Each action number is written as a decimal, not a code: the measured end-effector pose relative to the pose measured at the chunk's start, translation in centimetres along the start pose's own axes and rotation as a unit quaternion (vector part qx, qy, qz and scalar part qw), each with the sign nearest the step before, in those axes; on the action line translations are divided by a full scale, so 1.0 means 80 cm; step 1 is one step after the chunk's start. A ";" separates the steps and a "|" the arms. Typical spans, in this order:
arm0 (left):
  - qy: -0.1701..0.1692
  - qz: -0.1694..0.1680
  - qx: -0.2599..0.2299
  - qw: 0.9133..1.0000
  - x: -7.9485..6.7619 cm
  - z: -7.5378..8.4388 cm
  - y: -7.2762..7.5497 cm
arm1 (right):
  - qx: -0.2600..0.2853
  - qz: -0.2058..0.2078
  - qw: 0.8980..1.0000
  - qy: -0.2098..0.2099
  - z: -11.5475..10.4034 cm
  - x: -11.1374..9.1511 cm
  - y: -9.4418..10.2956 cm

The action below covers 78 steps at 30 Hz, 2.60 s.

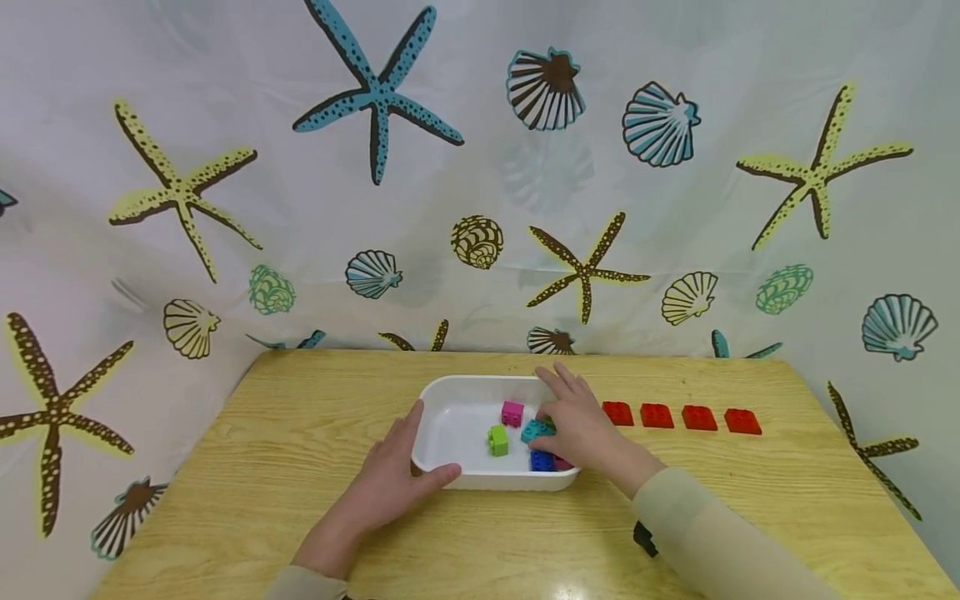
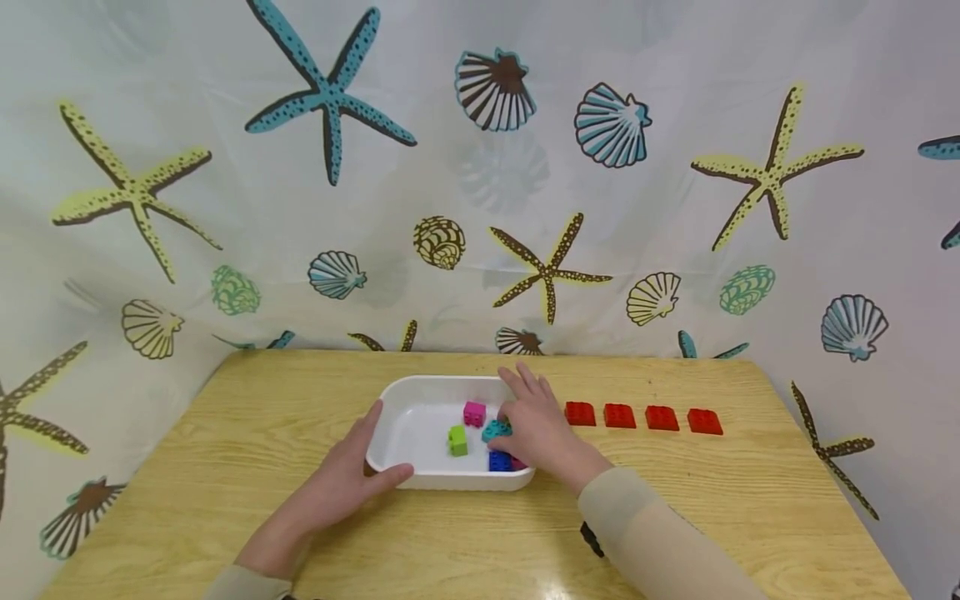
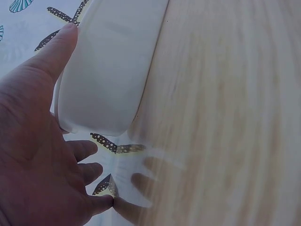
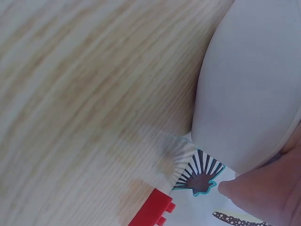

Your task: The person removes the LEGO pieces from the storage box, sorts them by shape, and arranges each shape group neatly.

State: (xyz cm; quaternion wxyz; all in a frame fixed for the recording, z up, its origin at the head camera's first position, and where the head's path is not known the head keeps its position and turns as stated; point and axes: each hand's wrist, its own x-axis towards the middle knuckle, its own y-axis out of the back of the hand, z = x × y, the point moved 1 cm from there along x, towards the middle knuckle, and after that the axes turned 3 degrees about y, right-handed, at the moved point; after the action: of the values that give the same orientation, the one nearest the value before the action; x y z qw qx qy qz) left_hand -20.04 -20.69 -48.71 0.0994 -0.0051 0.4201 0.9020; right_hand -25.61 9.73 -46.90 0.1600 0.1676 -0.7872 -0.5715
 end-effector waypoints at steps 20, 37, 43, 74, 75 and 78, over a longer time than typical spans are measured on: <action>-0.002 -0.004 0.007 1.000 0.003 0.004 0.001 | 0.041 0.019 0.999 0.024 -0.010 -0.008 0.028; 0.006 0.000 0.006 1.000 -0.001 -0.001 0.001 | 0.040 0.043 0.998 0.002 0.000 -0.056 0.084; 0.009 -0.002 0.006 1.000 -0.002 0.001 0.001 | 0.035 0.061 0.997 -0.003 0.021 -0.077 0.095; -0.001 0.000 0.007 1.000 -0.006 0.005 0.004 | 0.006 0.098 0.995 -0.029 0.150 -0.162 0.138; -0.001 -0.001 0.006 1.000 -0.006 0.005 0.003 | 0.007 0.097 0.995 -0.032 0.154 -0.164 0.139; 0.001 -0.002 0.007 1.000 -0.005 0.006 0.003 | 0.016 0.092 0.995 -0.038 0.165 -0.168 0.140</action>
State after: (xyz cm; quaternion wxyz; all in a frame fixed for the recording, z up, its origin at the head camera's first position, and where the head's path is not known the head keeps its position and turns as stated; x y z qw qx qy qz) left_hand -19.67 -20.56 -48.19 0.1008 -0.0063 0.4262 0.8990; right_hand -20.35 30.14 -40.95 0.1794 0.0749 -0.8140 -0.5473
